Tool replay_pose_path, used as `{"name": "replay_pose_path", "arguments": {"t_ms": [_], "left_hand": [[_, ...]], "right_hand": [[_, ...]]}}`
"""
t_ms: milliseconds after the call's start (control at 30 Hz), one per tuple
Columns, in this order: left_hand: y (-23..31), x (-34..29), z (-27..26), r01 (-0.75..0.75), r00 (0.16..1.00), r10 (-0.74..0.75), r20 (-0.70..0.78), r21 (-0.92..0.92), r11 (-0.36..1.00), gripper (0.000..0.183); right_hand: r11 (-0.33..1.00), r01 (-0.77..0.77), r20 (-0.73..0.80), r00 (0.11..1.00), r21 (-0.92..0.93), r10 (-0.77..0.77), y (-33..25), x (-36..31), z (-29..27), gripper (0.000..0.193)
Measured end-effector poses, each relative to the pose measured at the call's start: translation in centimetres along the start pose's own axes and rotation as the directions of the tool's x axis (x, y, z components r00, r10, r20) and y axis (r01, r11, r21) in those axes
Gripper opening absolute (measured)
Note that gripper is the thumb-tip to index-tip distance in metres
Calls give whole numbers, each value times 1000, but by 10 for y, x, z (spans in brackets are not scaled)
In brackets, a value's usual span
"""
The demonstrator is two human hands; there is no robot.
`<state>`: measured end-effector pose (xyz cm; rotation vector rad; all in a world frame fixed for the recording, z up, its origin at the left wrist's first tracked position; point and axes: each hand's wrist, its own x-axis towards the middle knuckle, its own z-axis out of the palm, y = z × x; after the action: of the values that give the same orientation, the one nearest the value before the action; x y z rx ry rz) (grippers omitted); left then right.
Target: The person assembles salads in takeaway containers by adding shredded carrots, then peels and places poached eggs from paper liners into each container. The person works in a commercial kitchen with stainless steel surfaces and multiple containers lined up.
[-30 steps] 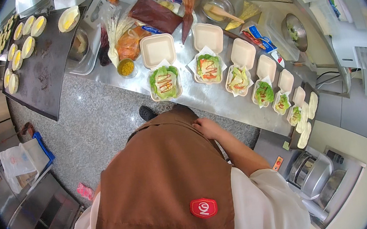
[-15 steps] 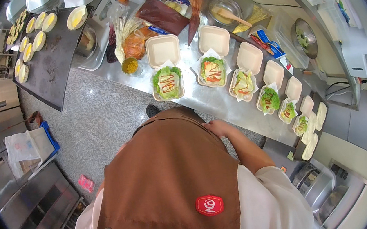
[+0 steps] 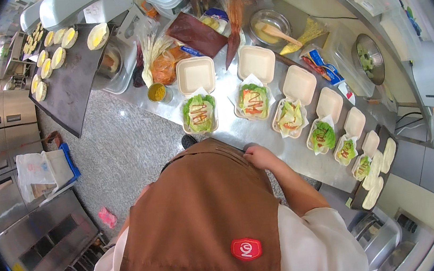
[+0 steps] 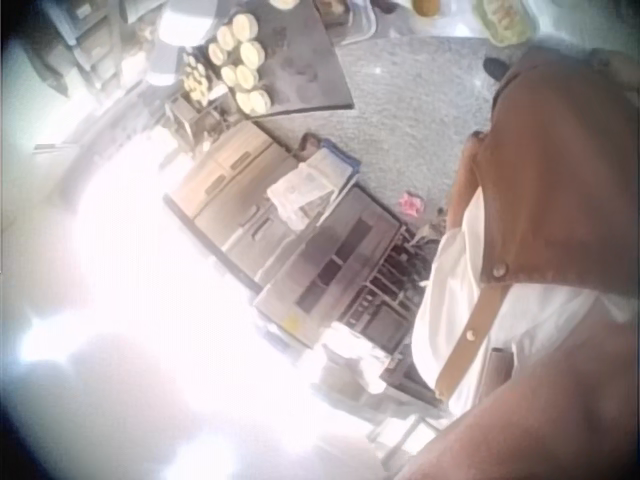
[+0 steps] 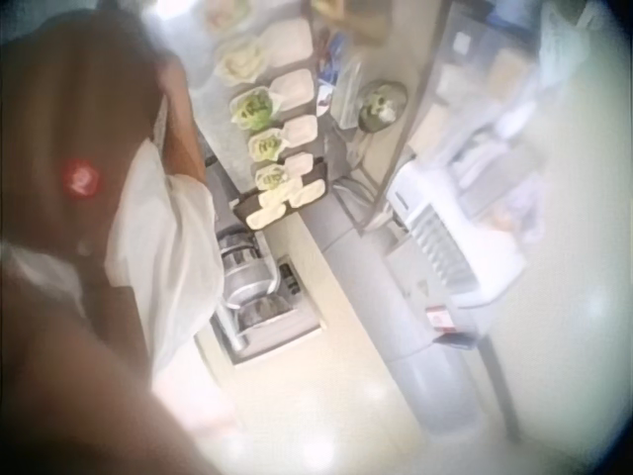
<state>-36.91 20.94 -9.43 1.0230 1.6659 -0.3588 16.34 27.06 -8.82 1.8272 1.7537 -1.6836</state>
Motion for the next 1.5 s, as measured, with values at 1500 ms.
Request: {"name": "replay_pose_path", "arguments": {"t_ms": [1500], "left_hand": [[-326,-295,649,121,799,-602,-3,-979,166,65]], "right_hand": [[390,728,801,596,-564,47,-182,16,438,46]]}}
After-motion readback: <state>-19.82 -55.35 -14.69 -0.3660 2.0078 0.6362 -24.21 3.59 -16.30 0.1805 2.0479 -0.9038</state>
